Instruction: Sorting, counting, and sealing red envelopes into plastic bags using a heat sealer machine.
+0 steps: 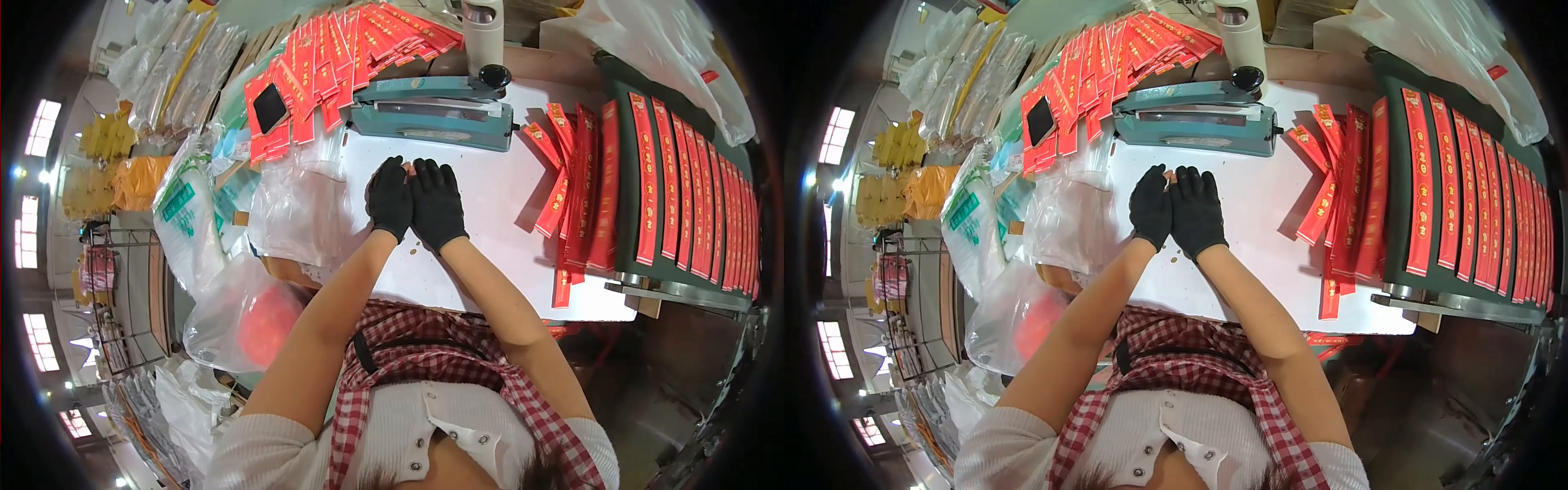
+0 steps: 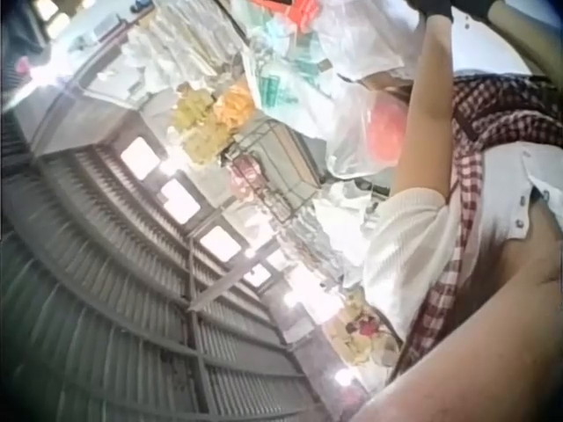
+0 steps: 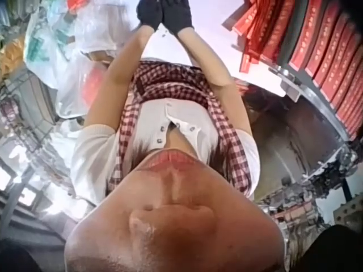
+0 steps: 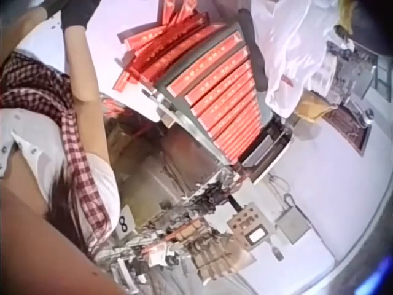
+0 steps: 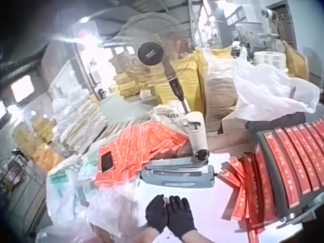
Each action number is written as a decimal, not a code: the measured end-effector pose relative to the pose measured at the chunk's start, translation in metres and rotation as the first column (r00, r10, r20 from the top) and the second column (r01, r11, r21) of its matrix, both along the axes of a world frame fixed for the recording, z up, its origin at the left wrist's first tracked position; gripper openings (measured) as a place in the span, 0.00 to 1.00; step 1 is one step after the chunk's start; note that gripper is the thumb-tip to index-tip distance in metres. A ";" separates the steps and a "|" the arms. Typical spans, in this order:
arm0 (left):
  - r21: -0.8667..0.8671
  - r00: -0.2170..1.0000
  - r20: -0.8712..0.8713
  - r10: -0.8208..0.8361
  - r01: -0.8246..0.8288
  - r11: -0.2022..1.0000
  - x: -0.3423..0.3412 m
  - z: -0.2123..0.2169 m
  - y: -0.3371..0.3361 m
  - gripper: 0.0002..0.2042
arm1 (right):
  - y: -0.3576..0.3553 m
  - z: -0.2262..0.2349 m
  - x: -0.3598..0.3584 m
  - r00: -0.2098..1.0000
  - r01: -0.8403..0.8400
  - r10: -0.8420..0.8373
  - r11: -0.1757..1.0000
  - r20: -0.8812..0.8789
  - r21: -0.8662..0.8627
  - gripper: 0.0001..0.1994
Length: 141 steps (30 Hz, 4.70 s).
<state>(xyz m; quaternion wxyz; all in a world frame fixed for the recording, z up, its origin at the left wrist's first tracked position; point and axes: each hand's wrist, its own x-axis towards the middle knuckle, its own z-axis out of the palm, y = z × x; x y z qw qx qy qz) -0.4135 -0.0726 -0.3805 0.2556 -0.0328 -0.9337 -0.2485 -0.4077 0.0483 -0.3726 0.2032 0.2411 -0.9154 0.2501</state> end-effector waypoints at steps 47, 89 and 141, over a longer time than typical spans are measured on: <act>0.197 1.000 0.024 0.008 -0.012 0.980 0.013 0.002 -0.017 0.07 | -0.028 -0.006 0.011 1.000 0.002 0.003 0.979 -0.023 0.202 0.24; -0.380 0.997 0.069 -0.029 0.054 0.923 -0.017 0.004 0.010 0.28 | 0.109 -0.005 -0.012 0.961 0.277 -0.277 0.961 0.008 0.002 0.28; -0.283 0.974 0.086 -0.208 0.224 0.932 -0.056 -0.031 -0.017 0.26 | 0.663 0.160 0.077 0.336 0.846 -0.933 0.240 -0.126 0.475 0.14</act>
